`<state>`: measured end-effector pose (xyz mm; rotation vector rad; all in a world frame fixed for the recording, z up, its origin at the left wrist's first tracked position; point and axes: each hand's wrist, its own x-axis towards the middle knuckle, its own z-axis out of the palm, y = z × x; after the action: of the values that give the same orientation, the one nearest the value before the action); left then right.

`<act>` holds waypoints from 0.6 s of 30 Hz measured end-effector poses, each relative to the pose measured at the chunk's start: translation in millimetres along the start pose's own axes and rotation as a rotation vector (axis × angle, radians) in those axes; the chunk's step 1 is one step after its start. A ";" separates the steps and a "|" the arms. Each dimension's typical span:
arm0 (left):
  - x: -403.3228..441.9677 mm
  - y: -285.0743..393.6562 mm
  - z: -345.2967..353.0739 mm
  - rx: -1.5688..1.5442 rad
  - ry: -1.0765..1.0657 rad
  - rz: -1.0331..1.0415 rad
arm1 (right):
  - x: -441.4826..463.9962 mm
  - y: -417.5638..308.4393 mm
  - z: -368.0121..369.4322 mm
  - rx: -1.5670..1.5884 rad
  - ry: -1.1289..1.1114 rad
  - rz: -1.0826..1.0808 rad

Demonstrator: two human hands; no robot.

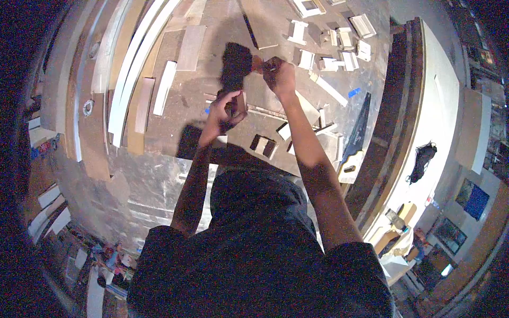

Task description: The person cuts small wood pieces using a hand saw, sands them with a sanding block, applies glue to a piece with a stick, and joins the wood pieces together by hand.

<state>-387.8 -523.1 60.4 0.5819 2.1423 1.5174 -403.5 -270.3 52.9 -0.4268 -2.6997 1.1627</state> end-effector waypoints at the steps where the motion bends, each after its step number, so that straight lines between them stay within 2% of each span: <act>1: 10.1 -12.8 1.3 0.065 0.020 0.083 | -1.0 0.8 -1.0 0.151 0.036 0.048; 2: 19.1 -25.2 3.0 0.130 0.040 0.165 | -2.2 1.9 -2.1 0.149 0.034 0.051; 4: 33.4 -50.6 11.5 0.177 0.001 0.128 | -3.3 0.0 -5.1 0.249 0.082 0.141; 6: 42.3 -61.4 19.1 0.365 0.056 0.175 | -4.1 -3.6 -8.2 0.260 0.078 0.151; 8: 46.4 -64.2 22.3 0.358 0.062 0.130 | -3.4 -8.5 -12.1 0.269 0.075 0.161; 10: 49.4 -65.0 22.6 0.351 0.063 0.086 | -0.8 -20.9 -14.1 0.097 0.125 0.048; 11: 49.7 -66.5 19.3 0.339 0.056 0.128 | 0.7 -25.8 -15.3 0.097 0.125 0.051; 13: 48.9 -55.3 13.3 0.328 0.045 0.169 | 3.1 -28.8 -15.2 -0.205 0.101 -0.201; 15: 41.4 -41.6 7.9 -0.100 -0.022 0.025 | 6.4 -35.5 -13.4 -0.224 0.057 -0.161; 16: 40.1 -39.9 9.7 -0.100 -0.023 0.022 | 6.6 -39.3 -12.6 -0.245 0.013 -0.124; 18: 39.6 -39.7 14.1 -0.402 0.032 0.015 | 7.3 -42.6 -12.0 -0.271 0.001 -0.125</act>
<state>-414.9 -501.8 14.0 0.4341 1.7815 1.9067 -415.4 -287.6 92.4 -0.2884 -2.8462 0.7670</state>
